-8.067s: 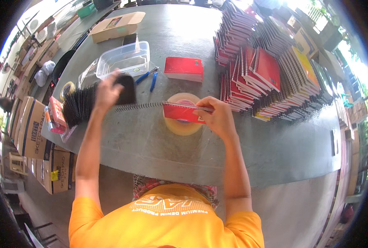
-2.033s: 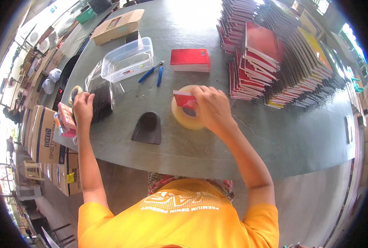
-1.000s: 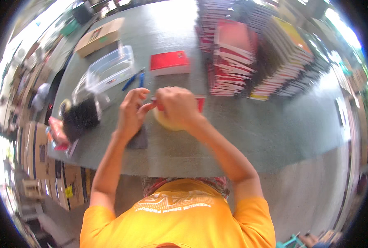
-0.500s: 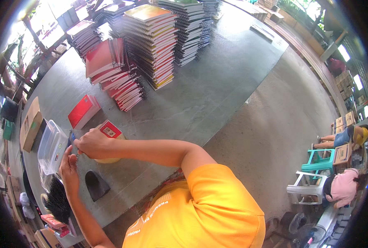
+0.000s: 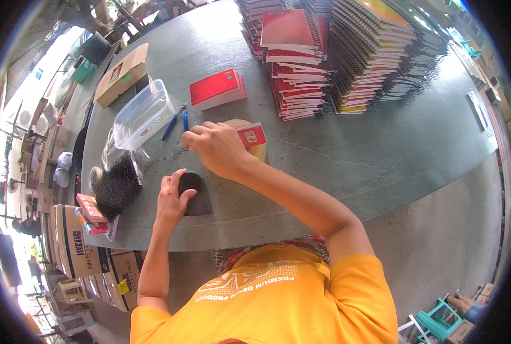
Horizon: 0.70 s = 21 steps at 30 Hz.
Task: The person threads wire coils through the punched edges of notebook covers and paper stacks, using a small rubber piece to help grip the wire, and then places the assembled notebooks onto a stack.
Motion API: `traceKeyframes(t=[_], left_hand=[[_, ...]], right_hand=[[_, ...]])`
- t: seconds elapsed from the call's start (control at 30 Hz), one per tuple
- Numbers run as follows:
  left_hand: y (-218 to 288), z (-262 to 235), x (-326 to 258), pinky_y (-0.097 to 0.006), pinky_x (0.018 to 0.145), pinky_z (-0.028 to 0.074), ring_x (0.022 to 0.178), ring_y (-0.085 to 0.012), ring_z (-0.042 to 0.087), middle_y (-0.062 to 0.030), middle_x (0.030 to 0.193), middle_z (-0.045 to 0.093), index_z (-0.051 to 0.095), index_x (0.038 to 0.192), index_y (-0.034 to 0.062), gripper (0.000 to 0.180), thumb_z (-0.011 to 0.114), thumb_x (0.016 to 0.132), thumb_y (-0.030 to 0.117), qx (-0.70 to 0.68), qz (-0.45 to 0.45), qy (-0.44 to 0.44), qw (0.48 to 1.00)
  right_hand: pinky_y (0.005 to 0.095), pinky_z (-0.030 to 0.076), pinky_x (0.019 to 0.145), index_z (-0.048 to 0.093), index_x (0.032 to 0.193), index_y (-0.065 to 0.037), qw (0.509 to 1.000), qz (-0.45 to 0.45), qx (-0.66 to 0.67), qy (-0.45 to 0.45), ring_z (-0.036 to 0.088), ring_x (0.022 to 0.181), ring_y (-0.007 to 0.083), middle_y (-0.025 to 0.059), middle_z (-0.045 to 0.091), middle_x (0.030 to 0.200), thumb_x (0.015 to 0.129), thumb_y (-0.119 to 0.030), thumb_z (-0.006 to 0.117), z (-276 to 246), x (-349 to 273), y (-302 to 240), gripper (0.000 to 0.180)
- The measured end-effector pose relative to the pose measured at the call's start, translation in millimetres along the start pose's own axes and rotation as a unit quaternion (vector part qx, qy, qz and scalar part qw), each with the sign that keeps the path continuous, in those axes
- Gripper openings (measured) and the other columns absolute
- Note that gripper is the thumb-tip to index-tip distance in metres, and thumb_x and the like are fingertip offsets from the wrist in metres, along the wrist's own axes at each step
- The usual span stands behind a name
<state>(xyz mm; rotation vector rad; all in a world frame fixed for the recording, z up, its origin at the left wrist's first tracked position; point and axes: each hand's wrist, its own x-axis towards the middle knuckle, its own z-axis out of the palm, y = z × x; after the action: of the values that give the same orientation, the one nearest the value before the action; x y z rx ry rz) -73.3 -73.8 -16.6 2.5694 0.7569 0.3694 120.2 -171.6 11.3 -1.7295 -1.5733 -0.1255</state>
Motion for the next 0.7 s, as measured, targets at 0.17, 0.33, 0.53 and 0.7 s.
traceKeyframes(t=[0.17,0.33,0.53,0.7], left_hand=[[58,-50,5,-0.041,0.076,0.048,0.089,-0.0338,0.058,-0.013,0.093,0.058,0.057,0.114,0.0154,0.038,0.064,0.077,0.009,-0.045,0.124,0.044,0.99],[60,-35,54,-0.036,0.073,0.049,0.085,-0.0281,0.059,-0.0094,0.088,0.059,0.062,0.108,0.0177,0.036,0.064,0.074,0.006,0.061,0.161,0.133,0.976],[83,-37,66,-0.036,0.078,0.048,0.084,-0.0283,0.06,-0.0109,0.087,0.061,0.066,0.108,0.017,0.04,0.072,0.07,0.006,-0.067,0.165,0.349,0.92],[66,-33,65,-0.032,0.077,0.048,0.086,-0.0236,0.061,-0.0089,0.093,0.063,0.066,0.107,0.0119,0.034,0.072,0.073,0.008,0.031,0.228,0.182,0.956]], right_hand=[[0.0379,0.05,0.066,0.062,0.09,-0.008,0.993,0.11,0.001,0.036,0.063,0.072,0.0283,0.0077,0.066,0.08,0.071,-0.017,0.071,-24,-6,2,0.022],[0.0272,0.052,0.07,0.066,0.096,-0.002,0.942,0.239,0.232,-0.042,0.065,0.075,0.0162,0.0055,0.068,0.084,0.075,-0.01,0.072,-62,-39,43,0.023],[0.0233,0.049,0.08,0.065,0.106,0.0,0.811,0.234,0.531,0.07,0.06,0.088,0.0093,0.0048,0.067,0.096,0.083,-0.001,0.065,-23,-75,66,0.023],[0.0252,0.048,0.085,0.063,0.109,0.001,0.828,0.245,0.502,0.04,0.059,0.094,0.0102,0.0063,0.065,0.106,0.086,0.0,0.06,-23,-71,64,0.023]])
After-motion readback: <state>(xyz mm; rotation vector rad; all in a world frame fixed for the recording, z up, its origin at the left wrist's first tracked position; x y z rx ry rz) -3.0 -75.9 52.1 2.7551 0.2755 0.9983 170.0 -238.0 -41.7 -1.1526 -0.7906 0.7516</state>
